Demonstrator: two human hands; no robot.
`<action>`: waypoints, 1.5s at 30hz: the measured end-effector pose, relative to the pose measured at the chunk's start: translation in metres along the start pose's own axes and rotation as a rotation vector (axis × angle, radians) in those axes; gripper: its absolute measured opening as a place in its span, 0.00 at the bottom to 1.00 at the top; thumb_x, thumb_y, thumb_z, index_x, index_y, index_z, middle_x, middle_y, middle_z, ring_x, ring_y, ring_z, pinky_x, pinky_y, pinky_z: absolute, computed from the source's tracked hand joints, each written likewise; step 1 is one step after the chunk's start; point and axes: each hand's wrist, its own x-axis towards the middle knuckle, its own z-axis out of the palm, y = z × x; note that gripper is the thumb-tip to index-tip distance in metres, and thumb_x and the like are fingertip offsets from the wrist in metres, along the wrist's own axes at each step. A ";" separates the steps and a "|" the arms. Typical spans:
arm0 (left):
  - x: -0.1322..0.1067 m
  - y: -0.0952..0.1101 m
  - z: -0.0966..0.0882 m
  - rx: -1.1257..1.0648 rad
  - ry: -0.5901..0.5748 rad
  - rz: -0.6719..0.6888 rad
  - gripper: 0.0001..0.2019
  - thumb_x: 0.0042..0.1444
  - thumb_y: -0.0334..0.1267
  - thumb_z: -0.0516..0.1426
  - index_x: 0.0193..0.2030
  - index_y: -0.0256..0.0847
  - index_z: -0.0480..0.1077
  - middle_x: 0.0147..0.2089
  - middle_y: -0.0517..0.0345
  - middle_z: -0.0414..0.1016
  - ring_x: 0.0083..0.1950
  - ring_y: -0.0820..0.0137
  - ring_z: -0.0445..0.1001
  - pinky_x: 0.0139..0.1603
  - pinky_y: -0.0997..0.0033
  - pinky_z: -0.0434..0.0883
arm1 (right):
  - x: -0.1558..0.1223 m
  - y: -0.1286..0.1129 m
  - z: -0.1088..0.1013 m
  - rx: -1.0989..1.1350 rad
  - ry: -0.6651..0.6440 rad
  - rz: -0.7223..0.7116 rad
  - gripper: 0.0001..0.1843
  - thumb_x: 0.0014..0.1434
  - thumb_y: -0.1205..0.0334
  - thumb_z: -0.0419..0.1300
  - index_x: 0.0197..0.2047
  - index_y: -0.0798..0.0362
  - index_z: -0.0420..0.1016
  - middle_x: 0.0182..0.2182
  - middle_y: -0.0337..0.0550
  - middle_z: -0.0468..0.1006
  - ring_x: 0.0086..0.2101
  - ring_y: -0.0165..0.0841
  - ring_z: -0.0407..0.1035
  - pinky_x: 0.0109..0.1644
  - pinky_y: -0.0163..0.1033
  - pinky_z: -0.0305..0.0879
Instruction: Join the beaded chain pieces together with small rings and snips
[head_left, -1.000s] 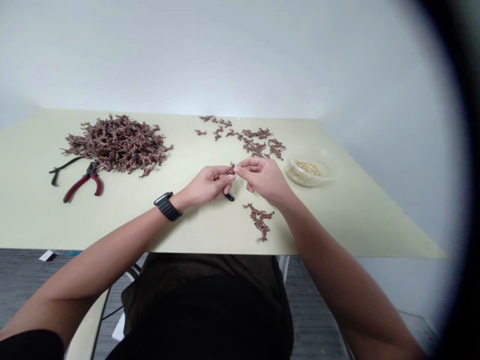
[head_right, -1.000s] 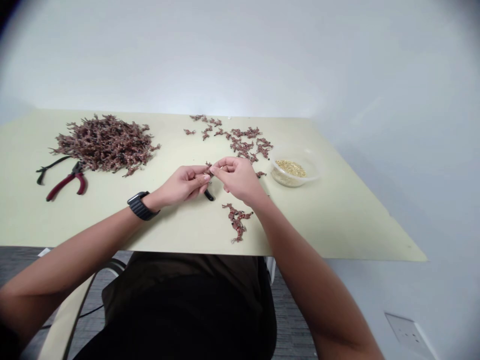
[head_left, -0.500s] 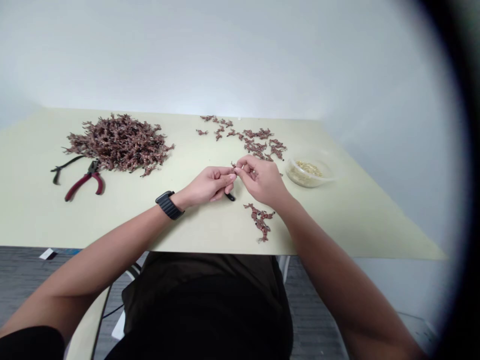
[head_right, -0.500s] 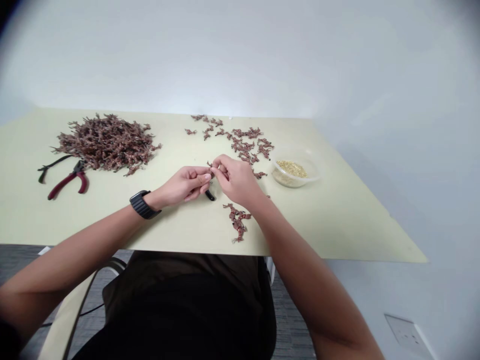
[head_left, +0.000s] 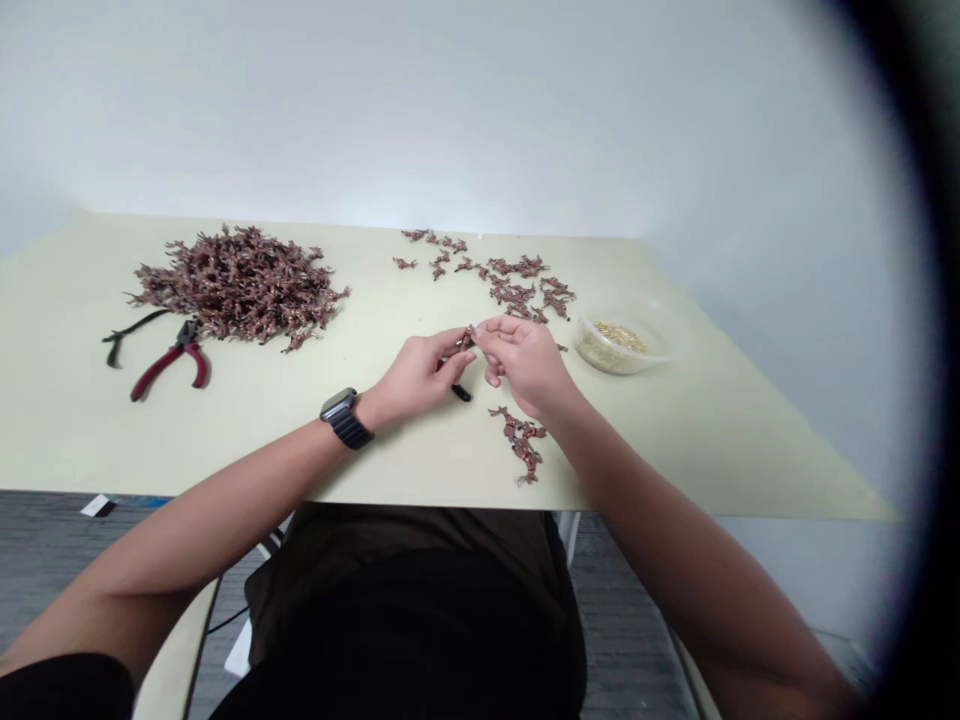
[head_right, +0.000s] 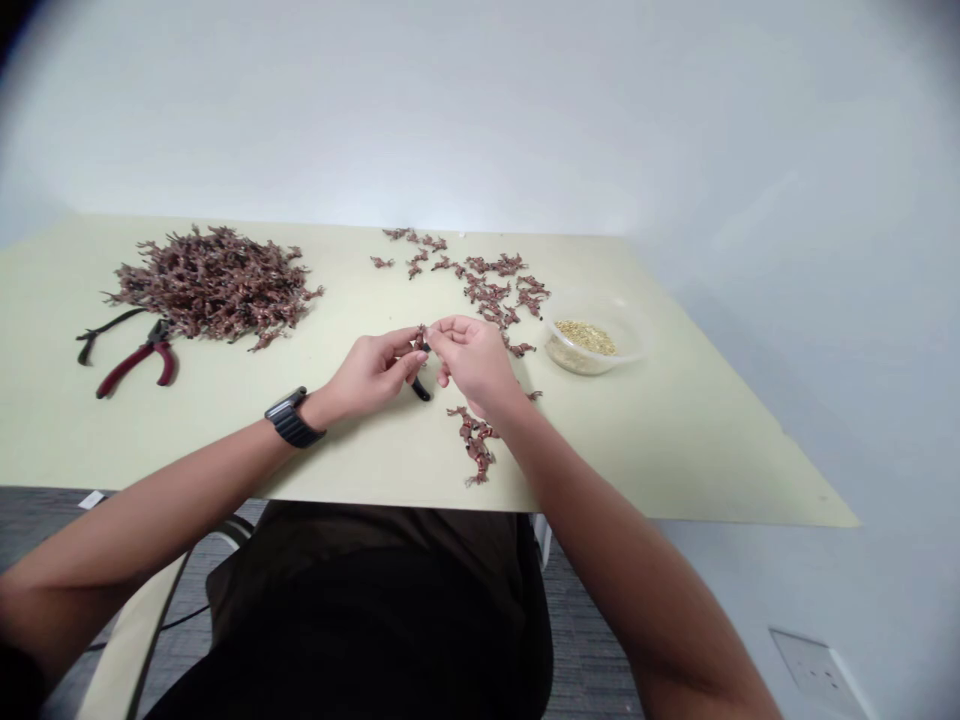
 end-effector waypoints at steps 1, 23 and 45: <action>0.000 -0.002 0.000 0.088 0.019 0.034 0.13 0.72 0.42 0.53 0.51 0.37 0.74 0.29 0.60 0.73 0.26 0.74 0.65 0.31 0.74 0.60 | 0.000 -0.001 0.000 0.052 -0.016 0.035 0.18 0.51 0.52 0.76 0.34 0.53 0.75 0.22 0.33 0.66 0.20 0.25 0.57 0.20 0.34 0.58; 0.001 0.016 -0.009 -0.576 -0.158 -0.161 0.20 0.70 0.52 0.57 0.35 0.37 0.68 0.26 0.63 0.67 0.18 0.82 0.58 0.19 0.77 0.53 | -0.005 -0.010 -0.010 -0.538 0.037 -0.327 0.11 0.65 0.50 0.65 0.40 0.49 0.78 0.23 0.36 0.69 0.23 0.30 0.64 0.27 0.37 0.59; 0.004 0.001 -0.009 -0.659 -0.264 -0.180 0.15 0.69 0.49 0.59 0.51 0.40 0.64 0.29 0.64 0.71 0.20 0.80 0.60 0.21 0.79 0.55 | -0.003 -0.010 -0.015 -0.548 -0.010 -0.279 0.15 0.65 0.47 0.64 0.39 0.50 0.77 0.23 0.37 0.72 0.21 0.29 0.63 0.26 0.37 0.59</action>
